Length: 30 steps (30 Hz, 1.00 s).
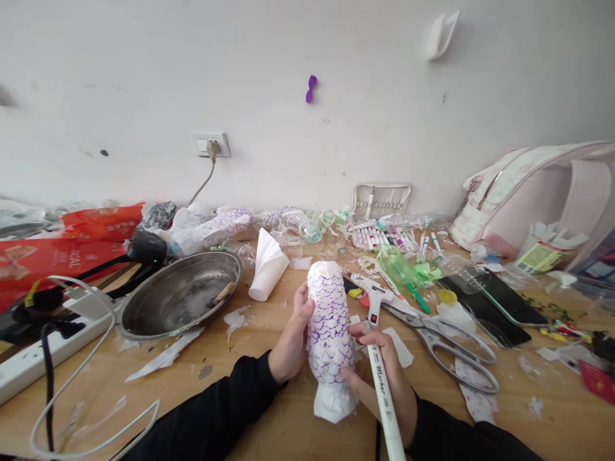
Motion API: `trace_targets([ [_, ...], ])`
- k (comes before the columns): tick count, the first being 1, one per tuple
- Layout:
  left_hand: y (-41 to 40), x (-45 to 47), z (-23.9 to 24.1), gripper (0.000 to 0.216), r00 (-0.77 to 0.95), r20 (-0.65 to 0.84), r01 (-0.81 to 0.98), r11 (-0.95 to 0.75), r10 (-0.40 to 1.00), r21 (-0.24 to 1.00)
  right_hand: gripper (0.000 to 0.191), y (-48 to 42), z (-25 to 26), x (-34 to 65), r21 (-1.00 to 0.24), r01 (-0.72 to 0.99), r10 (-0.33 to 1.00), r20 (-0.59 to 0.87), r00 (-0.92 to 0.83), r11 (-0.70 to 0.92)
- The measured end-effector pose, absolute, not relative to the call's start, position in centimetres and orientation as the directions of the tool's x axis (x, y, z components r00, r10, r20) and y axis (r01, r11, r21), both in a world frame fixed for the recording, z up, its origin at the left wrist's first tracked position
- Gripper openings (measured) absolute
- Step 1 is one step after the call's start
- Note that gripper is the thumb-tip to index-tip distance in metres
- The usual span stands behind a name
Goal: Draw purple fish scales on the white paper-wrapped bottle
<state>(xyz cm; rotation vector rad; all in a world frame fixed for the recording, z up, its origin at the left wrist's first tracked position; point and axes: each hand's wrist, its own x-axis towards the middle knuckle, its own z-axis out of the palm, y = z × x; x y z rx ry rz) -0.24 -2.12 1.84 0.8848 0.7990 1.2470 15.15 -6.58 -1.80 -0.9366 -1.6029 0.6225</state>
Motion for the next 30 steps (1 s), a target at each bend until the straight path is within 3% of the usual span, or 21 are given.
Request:
trace_targets([
  [4, -2.4, -0.1, 1.6, 0.082, 0.140, -0.003, -0.338, 0.051, 0.990, 0.940, 0.034, -6.5, -1.8, 15.1, -0.766, 0.283, 0.811, 0.580, -0.082, 0.577],
  [8, -2.4, 0.0, 1.4, 0.070, 0.086, -0.048, -0.258, 0.069, 0.995, 0.964, 0.033, -6.5, -1.8, 15.2, -0.757, 0.301, 0.809, 0.580, -0.100, 0.580],
  [16, -2.1, 0.3, 1.1, 0.056, 0.035, -0.068, -0.386, 0.076, 0.997, 0.919, 0.033, -6.4, -1.5, 15.1, -0.745, 0.323, 0.806, 0.581, -0.116, 0.584],
  [19, -2.0, 0.5, 1.3, 0.052, 0.050, -0.132, -0.495, 0.140, 0.990, 0.858, 0.033, -6.4, -1.3, 15.1, -0.741, 0.323, 0.803, 0.583, -0.127, 0.589],
  [24, -2.1, 0.6, 1.9, 0.050, 0.247, -0.330, -0.636, 0.410, 0.911, 0.654, 0.033, -6.4, -1.1, 15.1, -0.715, 0.341, 0.785, 0.602, -0.145, 0.611],
  [30, -2.0, 0.5, 1.7, 0.056, 0.356, -0.363, -0.638, 0.508, 0.861, 0.579, 0.026, -6.4, -0.6, 15.1, -0.667, 0.370, 0.748, 0.648, -0.141, 0.647],
])
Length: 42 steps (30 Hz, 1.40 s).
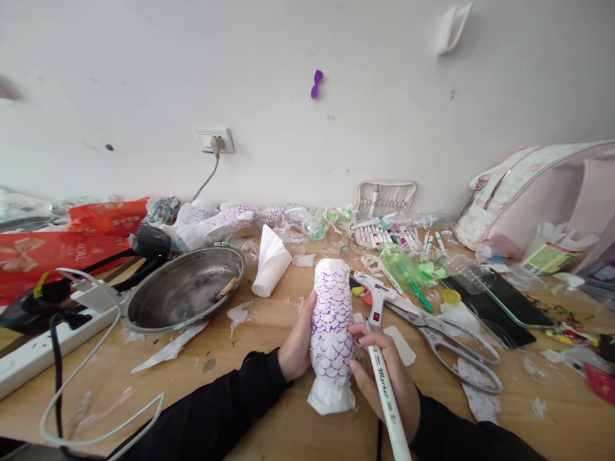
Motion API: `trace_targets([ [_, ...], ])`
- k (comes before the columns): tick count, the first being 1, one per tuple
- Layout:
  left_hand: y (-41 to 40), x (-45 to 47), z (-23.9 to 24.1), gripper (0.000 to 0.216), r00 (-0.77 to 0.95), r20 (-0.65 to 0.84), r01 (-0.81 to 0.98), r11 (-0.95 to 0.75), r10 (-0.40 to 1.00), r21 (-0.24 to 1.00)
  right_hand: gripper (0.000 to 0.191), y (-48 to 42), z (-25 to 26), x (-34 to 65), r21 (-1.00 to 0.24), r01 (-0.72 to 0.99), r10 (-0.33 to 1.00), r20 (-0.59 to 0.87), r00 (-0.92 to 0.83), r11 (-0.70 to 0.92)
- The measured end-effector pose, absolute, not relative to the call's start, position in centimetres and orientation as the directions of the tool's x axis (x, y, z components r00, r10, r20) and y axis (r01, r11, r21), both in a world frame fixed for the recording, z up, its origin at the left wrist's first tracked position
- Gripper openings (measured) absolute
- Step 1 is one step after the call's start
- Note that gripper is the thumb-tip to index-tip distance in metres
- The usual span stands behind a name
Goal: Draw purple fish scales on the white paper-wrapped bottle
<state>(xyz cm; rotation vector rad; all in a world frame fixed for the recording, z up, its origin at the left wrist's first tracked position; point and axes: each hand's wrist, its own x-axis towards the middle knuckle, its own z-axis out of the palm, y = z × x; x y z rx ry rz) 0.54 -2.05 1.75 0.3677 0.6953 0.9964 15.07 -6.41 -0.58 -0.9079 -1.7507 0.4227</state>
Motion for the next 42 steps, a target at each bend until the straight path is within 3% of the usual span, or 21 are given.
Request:
trace_targets([
  [8, -1.9, 0.5, 1.6, 0.053, 0.356, -0.364, -0.630, 0.509, 0.861, 0.587, 0.026, -6.6, -0.7, 15.1, -0.660, 0.373, 0.744, 0.651, -0.149, 0.653],
  [13, -1.7, 0.4, 1.6, 0.055, 0.342, -0.413, -0.621, 0.533, 0.844, 0.575, 0.019, -6.6, -0.2, 15.5, -0.717, 0.297, 0.772, 0.619, -0.143, 0.630],
  [20, -1.6, 0.4, 2.1, 0.059, 0.267, -0.479, -0.580, 0.537, 0.836, 0.613, 0.017, -7.6, 0.4, 15.7, -0.541, 0.271, 0.605, 0.732, -0.312, 0.796],
  [25, -1.7, 0.4, 2.1, 0.056, 0.298, -0.478, -0.573, 0.555, 0.826, 0.603, 0.018, -9.2, -0.4, 14.9, -0.683, 0.337, 0.759, 0.618, -0.206, 0.648],
  [32, -1.8, 0.0, 1.9, 0.056, 0.321, -0.465, -0.594, 0.558, 0.825, 0.579, 0.017, -8.3, -0.1, 14.9, -0.519, 0.170, 0.542, 0.752, -0.376, 0.838],
  [42, -2.0, 0.1, 2.1, 0.055, 0.267, -0.336, -0.610, 0.429, 0.903, 0.666, 0.016, -8.6, 0.2, 14.4, -0.413, 0.364, 0.517, 0.816, -0.259, 0.835],
])
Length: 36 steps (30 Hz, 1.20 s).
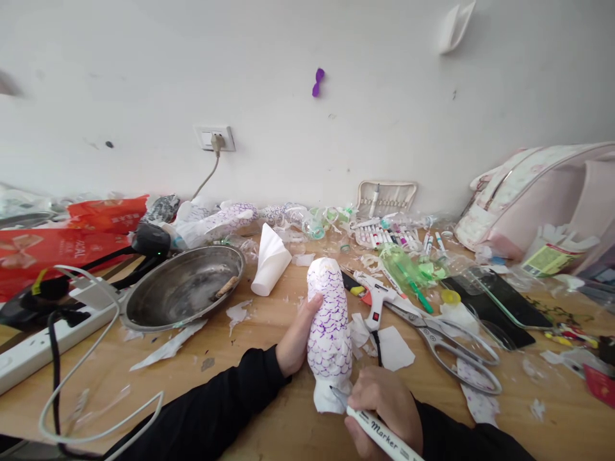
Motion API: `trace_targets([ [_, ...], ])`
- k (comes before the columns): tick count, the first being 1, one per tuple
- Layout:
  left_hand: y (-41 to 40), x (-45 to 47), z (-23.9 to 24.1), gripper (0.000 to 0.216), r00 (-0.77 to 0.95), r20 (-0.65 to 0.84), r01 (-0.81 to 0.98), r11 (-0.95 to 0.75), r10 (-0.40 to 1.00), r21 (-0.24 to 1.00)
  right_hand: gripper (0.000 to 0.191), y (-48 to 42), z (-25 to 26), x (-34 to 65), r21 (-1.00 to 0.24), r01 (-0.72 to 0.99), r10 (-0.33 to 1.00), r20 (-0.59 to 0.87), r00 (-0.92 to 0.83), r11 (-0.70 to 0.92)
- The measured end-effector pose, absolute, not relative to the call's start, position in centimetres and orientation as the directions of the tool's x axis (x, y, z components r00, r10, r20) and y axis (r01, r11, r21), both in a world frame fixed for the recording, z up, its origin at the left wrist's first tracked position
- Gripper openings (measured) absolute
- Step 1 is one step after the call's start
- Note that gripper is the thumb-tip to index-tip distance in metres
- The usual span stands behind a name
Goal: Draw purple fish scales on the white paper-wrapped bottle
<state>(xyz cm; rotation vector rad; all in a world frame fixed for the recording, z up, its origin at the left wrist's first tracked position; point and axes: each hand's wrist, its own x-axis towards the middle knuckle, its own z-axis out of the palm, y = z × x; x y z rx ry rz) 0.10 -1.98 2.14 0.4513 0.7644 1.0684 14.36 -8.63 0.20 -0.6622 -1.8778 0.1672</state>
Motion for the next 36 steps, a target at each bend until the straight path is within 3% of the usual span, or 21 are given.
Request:
trace_targets([
  [8, -2.0, 0.1, 2.1, 0.055, 0.254, -0.349, -0.600, 0.430, 0.902, 0.674, 0.016, -8.0, -0.3, 14.3, -0.353, 0.403, 0.480, 0.832, -0.277, 0.844],
  [36, -1.8, 0.0, 2.1, 0.055, 0.263, -0.453, -0.577, 0.515, 0.852, 0.634, 0.019, -7.6, 1.2, 15.2, -0.432, 0.344, 0.529, 0.804, -0.272, 0.834],
])
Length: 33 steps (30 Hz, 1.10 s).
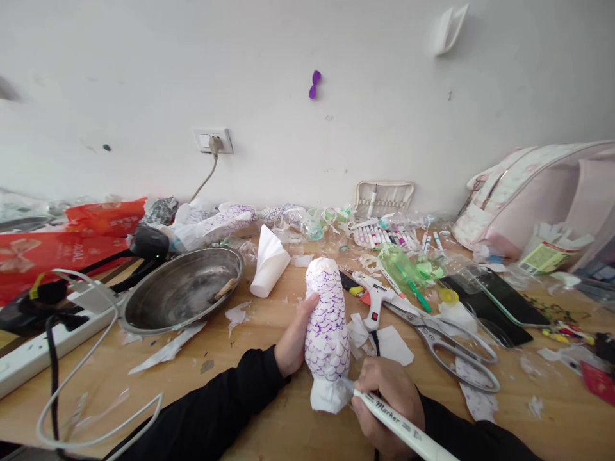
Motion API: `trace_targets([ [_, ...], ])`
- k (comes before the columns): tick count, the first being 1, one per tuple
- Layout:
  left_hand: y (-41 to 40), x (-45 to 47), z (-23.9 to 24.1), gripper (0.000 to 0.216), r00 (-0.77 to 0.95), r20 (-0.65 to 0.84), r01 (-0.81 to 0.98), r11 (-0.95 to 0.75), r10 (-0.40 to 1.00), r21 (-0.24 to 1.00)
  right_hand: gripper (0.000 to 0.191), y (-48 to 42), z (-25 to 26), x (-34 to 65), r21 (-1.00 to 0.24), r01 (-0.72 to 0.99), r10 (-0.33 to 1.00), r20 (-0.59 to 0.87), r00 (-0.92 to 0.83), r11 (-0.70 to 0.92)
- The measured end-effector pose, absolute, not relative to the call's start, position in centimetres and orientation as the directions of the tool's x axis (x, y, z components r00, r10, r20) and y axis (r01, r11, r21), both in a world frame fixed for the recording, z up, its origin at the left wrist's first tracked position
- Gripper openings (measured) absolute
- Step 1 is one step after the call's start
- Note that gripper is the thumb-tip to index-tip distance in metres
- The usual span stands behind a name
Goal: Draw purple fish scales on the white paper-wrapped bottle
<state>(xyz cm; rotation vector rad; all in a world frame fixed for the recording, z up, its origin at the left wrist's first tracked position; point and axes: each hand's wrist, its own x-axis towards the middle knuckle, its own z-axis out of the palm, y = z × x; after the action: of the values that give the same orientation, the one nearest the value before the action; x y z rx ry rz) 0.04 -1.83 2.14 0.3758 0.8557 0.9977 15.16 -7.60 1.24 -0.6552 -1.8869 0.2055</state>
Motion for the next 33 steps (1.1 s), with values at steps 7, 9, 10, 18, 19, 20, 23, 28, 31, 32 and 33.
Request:
trace_targets([
  [7, -1.6, 0.0, 1.8, 0.055, 0.291, -0.430, -0.615, 0.512, 0.854, 0.600, 0.020, -7.5, 1.1, 15.3, -0.461, 0.282, 0.521, 0.831, -0.196, 0.841],
  [9, -1.5, 0.0, 1.9, 0.053, 0.263, -0.442, -0.613, 0.502, 0.857, 0.609, 0.023, -7.5, 0.9, 15.2, -0.480, 0.247, 0.528, 0.827, -0.191, 0.842],
  [10, -1.5, 0.0, 2.0, 0.051, 0.252, -0.446, -0.613, 0.498, 0.859, 0.613, 0.024, -7.5, 0.9, 15.2, -0.486, 0.232, 0.530, 0.824, -0.199, 0.843],
  [18, -1.6, 0.1, 2.4, 0.055, 0.311, -0.386, -0.634, 0.492, 0.869, 0.597, 0.028, -7.2, 1.1, 14.4, -0.477, 0.204, 0.517, 0.818, -0.253, 0.855],
  [19, -1.7, 0.1, 2.3, 0.057, 0.315, -0.400, -0.624, 0.505, 0.861, 0.597, 0.027, -7.1, 1.1, 14.3, -0.466, 0.205, 0.507, 0.822, -0.259, 0.861],
  [20, -1.7, 0.1, 2.3, 0.058, 0.321, -0.417, -0.611, 0.523, 0.850, 0.595, 0.027, -7.0, 1.1, 14.3, -0.454, 0.210, 0.497, 0.825, -0.268, 0.866],
  [23, -1.8, 0.1, 2.1, 0.059, 0.335, -0.462, -0.580, 0.566, 0.821, 0.586, 0.027, -6.9, 0.9, 14.2, -0.437, 0.233, 0.490, 0.823, -0.286, 0.869],
  [28, -1.9, 0.0, 2.0, 0.053, 0.345, -0.466, -0.579, 0.575, 0.815, 0.577, 0.024, -6.7, 0.3, 14.1, -0.407, 0.257, 0.471, 0.837, -0.280, 0.876],
  [31, -1.9, 0.0, 1.9, 0.053, 0.350, -0.457, -0.571, 0.573, 0.818, 0.589, 0.022, -6.7, 0.2, 14.1, -0.407, 0.262, 0.472, 0.839, -0.272, 0.875],
  [32, -1.9, 0.0, 1.9, 0.054, 0.354, -0.451, -0.567, 0.572, 0.819, 0.593, 0.022, -6.7, 0.2, 14.1, -0.412, 0.259, 0.475, 0.838, -0.269, 0.874],
  [33, -1.8, -0.1, 1.9, 0.055, 0.359, -0.444, -0.563, 0.570, 0.821, 0.598, 0.022, -6.7, 0.3, 14.1, -0.420, 0.257, 0.481, 0.836, -0.264, 0.870],
])
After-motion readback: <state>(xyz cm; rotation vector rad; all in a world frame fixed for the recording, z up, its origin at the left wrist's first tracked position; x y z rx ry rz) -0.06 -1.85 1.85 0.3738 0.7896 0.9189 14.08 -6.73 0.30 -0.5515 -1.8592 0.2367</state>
